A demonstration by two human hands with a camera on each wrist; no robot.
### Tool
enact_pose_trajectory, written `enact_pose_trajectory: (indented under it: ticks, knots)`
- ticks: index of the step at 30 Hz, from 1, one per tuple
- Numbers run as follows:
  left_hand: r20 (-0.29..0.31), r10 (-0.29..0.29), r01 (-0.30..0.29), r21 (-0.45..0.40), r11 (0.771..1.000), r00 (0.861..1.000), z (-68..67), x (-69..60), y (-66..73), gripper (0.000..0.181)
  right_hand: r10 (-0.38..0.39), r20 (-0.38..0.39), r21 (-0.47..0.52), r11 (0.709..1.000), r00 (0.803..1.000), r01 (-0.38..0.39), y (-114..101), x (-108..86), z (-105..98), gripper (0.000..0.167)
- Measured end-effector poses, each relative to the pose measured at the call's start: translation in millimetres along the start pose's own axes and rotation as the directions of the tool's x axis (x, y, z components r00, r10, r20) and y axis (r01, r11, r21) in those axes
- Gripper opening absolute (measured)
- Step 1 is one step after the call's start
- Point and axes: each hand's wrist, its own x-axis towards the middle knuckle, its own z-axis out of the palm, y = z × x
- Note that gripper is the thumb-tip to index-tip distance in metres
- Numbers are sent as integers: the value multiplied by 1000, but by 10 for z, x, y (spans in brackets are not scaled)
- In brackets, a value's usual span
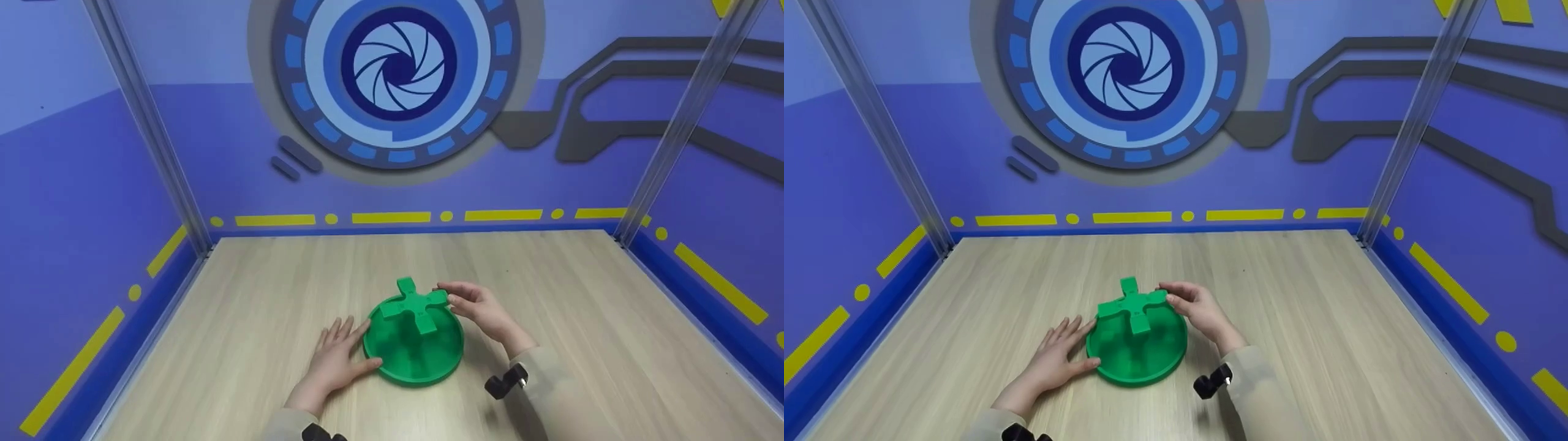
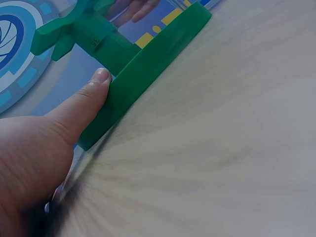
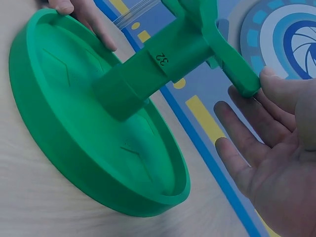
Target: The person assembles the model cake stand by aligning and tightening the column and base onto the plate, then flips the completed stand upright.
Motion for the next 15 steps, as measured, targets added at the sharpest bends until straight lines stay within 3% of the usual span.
enact_pose_trajectory:
  ticks: [15]
  knots:
    - [-5,4,-4,15,1000,1000,-5,2,8,91,13,20,-45,999,1000,-12,-8,-85,0,52]
